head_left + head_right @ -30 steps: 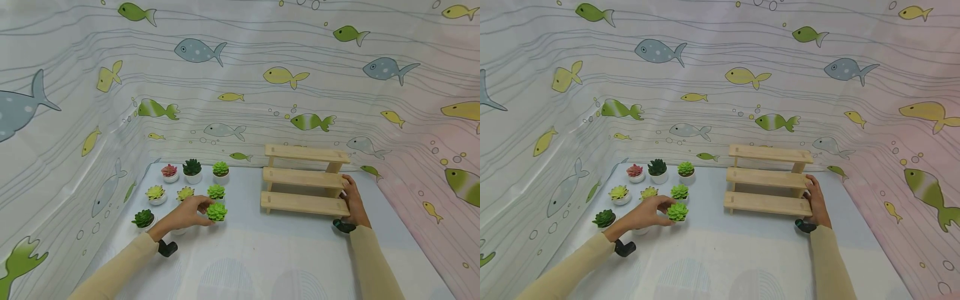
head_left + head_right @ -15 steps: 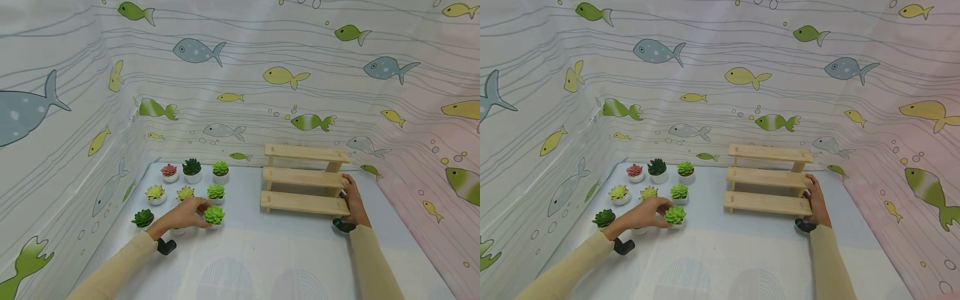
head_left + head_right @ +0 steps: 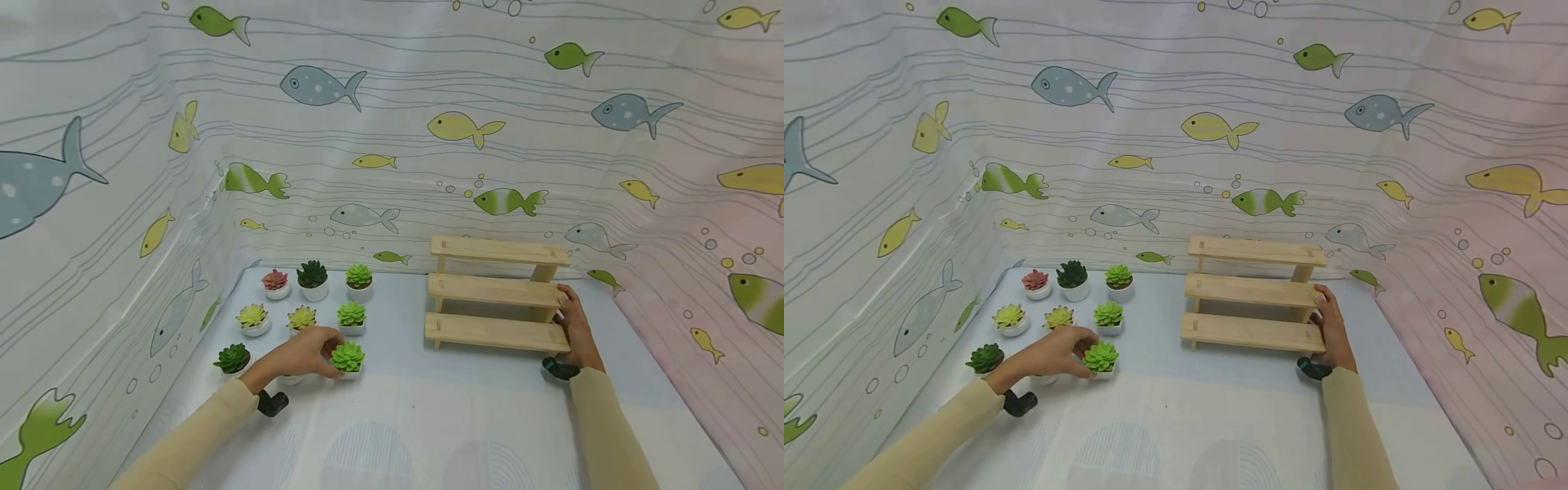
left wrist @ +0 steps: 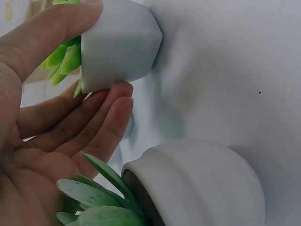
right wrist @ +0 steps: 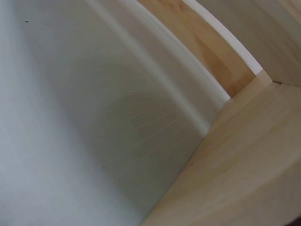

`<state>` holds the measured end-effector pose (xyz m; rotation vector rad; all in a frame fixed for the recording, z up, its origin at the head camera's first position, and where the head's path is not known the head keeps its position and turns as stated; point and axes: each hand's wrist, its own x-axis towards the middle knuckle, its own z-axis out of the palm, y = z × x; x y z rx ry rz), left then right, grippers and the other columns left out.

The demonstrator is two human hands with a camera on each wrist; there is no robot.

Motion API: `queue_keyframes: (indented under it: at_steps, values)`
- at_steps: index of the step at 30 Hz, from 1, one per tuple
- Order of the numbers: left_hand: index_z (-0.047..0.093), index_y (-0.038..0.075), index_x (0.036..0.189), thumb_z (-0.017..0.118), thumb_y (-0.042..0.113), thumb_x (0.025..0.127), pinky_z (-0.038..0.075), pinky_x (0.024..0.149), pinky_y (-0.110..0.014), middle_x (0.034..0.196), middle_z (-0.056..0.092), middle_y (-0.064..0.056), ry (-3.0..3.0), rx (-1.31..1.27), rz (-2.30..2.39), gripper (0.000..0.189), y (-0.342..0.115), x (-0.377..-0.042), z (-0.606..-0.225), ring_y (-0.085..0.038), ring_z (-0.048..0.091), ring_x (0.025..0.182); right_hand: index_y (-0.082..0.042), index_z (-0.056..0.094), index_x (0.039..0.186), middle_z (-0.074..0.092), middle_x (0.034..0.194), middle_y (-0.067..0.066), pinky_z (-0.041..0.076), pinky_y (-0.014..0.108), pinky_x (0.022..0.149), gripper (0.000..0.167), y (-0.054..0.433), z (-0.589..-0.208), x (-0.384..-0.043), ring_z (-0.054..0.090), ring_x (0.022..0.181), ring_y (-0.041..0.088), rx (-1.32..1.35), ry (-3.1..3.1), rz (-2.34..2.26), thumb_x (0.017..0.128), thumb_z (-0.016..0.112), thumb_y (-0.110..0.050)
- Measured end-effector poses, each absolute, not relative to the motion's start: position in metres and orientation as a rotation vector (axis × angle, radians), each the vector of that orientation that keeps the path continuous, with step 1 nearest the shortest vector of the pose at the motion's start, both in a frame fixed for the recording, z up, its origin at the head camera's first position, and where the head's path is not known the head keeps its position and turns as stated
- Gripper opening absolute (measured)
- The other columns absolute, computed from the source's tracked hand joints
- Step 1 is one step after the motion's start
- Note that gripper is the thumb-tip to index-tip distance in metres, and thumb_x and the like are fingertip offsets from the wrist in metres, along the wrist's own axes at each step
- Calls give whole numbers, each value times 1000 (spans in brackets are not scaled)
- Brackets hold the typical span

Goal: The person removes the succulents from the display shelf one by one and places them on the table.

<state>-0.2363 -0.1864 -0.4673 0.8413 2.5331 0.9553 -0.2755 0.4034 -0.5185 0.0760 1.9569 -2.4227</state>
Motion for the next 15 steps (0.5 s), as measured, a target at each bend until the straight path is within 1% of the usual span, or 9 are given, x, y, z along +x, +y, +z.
queue_keyframes:
  at_steps: [5, 9, 11, 13, 15]
  values:
    - [64, -5, 128, 93, 27, 77, 57, 81, -29, 112, 68, -7, 2538, 859, 914, 67, -187, -235, -465, -17, 66, 94, -44, 36, 149, 22, 157, 0, 48, 30, 94, 38, 401, -520, -278, 14, 148, 40, 62, 1895, -2504, 112, 40, -35]
    - [63, -5, 129, 93, 26, 78, 57, 81, -30, 113, 68, -8, 2547, 859, 876, 67, -187, -235, -462, -17, 66, 95, -44, 34, 150, 26, 153, -3, 53, 31, 87, 38, 404, -516, -276, 19, 148, 36, 56, 1959, -2401, 112, 40, -40]
    - [62, -5, 132, 92, 27, 79, 57, 83, -33, 117, 67, -8, 2543, 848, 874, 69, -187, -236, -460, -18, 65, 98, -43, 34, 150, 29, 151, -3, 54, 30, 84, 40, 406, -512, -276, 25, 145, 32, 58, 1978, -2355, 111, 43, -43]
    - [61, -5, 134, 92, 28, 79, 56, 86, -38, 121, 67, -10, 2532, 839, 886, 71, -187, -236, -456, -21, 65, 102, -38, 33, 153, 31, 149, -2, 55, 29, 85, 44, 408, -507, -276, 33, 140, 29, 42, 1996, -2342, 111, 45, -42]
    - [61, -3, 136, 91, 33, 80, 56, 90, -42, 125, 66, -12, 2524, 842, 898, 74, -189, -238, -452, -24, 65, 106, -33, 32, 157, 34, 146, 1, 55, 28, 87, 49, 411, -501, -275, 39, 134, 27, 40, 2035, -2314, 110, 48, -39]
